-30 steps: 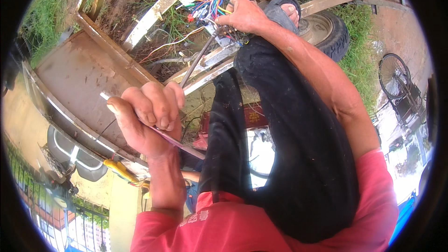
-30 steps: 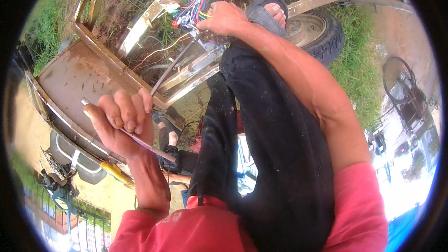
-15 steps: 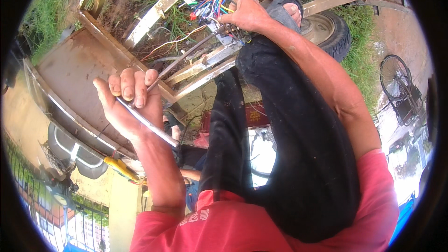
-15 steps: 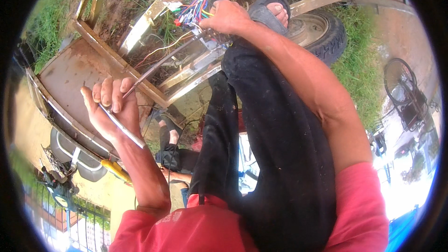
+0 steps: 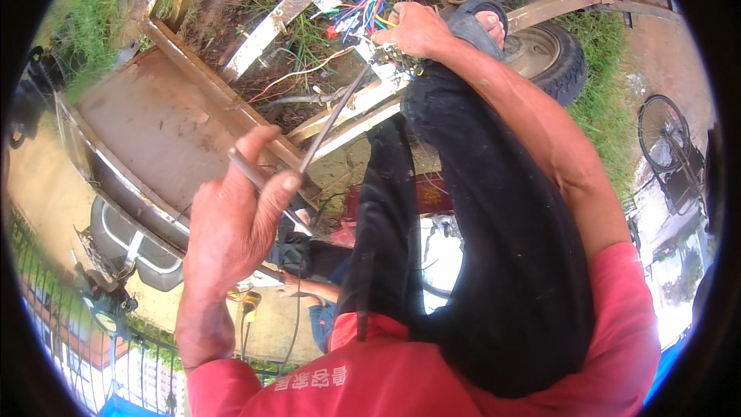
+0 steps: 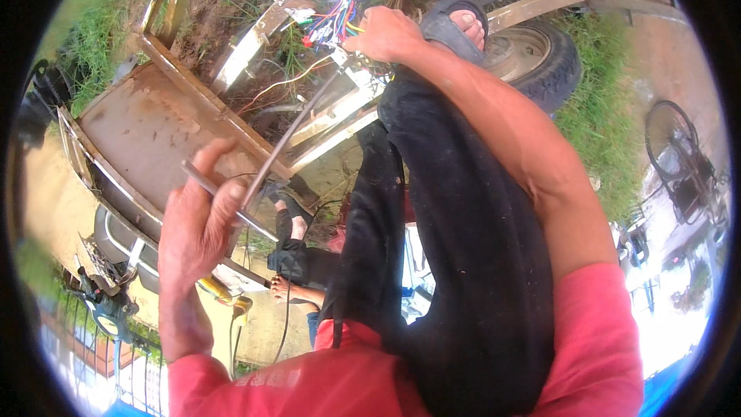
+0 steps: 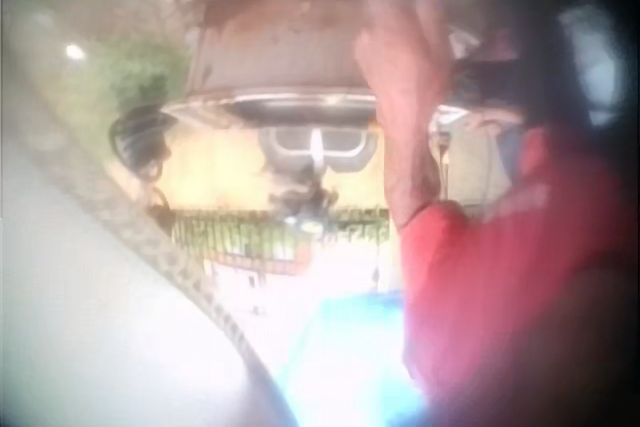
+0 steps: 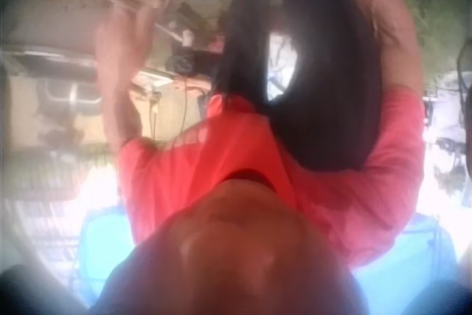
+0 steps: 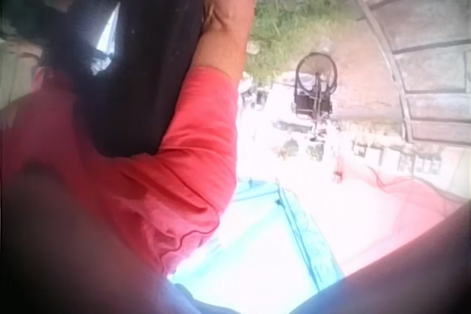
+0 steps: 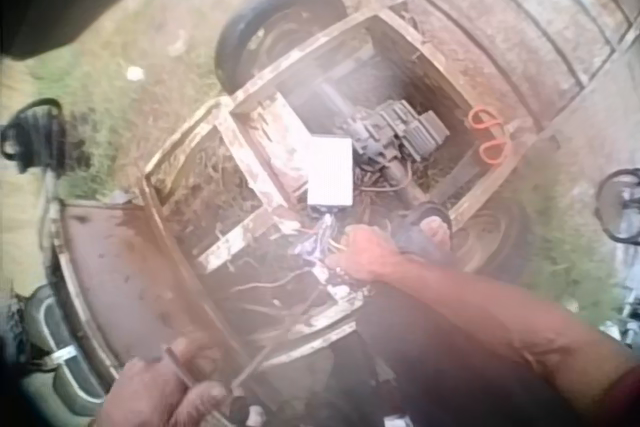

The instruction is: The person connects multiple colored wires to a terminal block using a screwdriver. They strip wire ends, insert them into terminals, and tighten screws to secure each connection.

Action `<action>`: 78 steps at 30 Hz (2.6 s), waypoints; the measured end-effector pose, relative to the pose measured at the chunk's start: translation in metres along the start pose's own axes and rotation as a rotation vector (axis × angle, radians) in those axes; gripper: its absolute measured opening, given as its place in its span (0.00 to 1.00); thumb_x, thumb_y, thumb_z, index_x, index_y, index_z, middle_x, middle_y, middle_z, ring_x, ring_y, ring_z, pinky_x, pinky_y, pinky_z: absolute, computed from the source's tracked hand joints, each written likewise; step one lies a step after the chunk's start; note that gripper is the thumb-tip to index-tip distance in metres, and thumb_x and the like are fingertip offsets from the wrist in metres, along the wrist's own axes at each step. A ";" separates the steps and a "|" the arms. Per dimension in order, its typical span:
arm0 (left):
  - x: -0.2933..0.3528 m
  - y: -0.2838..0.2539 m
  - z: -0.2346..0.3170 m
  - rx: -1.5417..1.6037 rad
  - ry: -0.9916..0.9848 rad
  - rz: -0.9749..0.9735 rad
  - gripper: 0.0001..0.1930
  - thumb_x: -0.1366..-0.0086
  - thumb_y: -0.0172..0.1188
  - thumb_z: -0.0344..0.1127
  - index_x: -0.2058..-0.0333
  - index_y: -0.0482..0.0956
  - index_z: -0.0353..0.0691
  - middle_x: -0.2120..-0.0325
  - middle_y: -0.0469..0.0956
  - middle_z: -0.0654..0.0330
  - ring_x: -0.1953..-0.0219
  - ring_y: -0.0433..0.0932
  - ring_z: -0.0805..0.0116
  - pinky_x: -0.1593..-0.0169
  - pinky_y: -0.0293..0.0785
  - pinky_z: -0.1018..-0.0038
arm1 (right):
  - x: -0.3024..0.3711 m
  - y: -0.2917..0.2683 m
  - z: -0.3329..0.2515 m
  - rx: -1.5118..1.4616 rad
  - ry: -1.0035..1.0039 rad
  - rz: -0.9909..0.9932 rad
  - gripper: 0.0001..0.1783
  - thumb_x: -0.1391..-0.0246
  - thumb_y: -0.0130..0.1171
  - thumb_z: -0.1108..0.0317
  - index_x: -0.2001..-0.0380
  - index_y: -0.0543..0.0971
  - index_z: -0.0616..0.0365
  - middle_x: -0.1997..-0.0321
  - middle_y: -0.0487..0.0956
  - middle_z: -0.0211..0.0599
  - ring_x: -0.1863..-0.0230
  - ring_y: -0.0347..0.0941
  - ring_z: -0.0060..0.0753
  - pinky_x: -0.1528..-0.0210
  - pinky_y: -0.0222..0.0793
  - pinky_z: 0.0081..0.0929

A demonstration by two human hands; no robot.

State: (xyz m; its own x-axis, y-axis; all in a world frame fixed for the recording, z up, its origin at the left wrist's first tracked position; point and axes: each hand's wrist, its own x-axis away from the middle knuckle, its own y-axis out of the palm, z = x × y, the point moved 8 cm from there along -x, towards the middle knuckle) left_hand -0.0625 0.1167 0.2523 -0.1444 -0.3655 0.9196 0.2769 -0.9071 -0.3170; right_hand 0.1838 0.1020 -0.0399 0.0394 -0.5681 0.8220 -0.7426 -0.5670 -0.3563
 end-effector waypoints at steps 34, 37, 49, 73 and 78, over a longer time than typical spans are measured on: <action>0.036 -0.004 -0.013 0.528 0.126 0.229 0.23 0.32 0.65 0.30 0.39 0.80 0.38 0.57 0.84 0.57 0.56 0.82 0.68 0.49 0.78 0.70 | 0.004 0.000 -0.008 -0.006 0.006 -0.029 0.35 0.54 0.72 0.44 0.50 0.84 0.62 0.47 0.86 0.54 0.44 0.83 0.53 0.41 0.77 0.45; 0.033 0.009 -0.021 0.402 0.180 0.435 0.08 0.30 0.63 0.26 0.54 0.83 0.33 0.60 0.83 0.62 0.60 0.79 0.72 0.52 0.74 0.76 | 0.004 0.002 -0.008 -0.004 0.008 -0.044 0.36 0.54 0.72 0.44 0.50 0.84 0.63 0.47 0.86 0.54 0.43 0.83 0.53 0.41 0.76 0.45; 0.032 0.000 0.013 0.070 0.505 0.521 0.28 0.37 0.68 0.20 0.37 0.76 0.37 0.58 0.83 0.51 0.57 0.82 0.61 0.48 0.75 0.67 | 0.003 0.000 -0.009 0.019 -0.012 -0.025 0.36 0.55 0.70 0.44 0.50 0.84 0.63 0.47 0.85 0.57 0.44 0.83 0.55 0.41 0.77 0.45; 0.034 0.014 0.022 0.201 0.508 0.477 0.32 0.34 0.65 0.19 0.32 0.68 0.34 0.59 0.86 0.52 0.54 0.86 0.57 0.46 0.79 0.64 | 0.004 0.000 -0.010 0.008 -0.018 -0.065 0.36 0.54 0.70 0.45 0.50 0.84 0.64 0.47 0.85 0.58 0.43 0.82 0.56 0.41 0.77 0.46; 0.033 -0.002 0.059 -0.335 0.747 0.517 0.25 0.43 0.67 0.22 0.45 0.83 0.43 0.63 0.84 0.61 0.58 0.81 0.58 0.45 0.74 0.55 | 0.001 0.002 -0.006 0.031 -0.008 -0.037 0.36 0.54 0.70 0.45 0.50 0.84 0.64 0.46 0.85 0.59 0.43 0.82 0.56 0.40 0.77 0.45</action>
State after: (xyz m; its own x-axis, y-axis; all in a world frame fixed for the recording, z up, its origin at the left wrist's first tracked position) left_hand -0.0118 0.1187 0.2969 -0.6795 -0.6697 0.2996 0.2076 -0.5672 -0.7970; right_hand 0.1785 0.1045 -0.0372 0.0719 -0.5512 0.8313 -0.7194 -0.6059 -0.3395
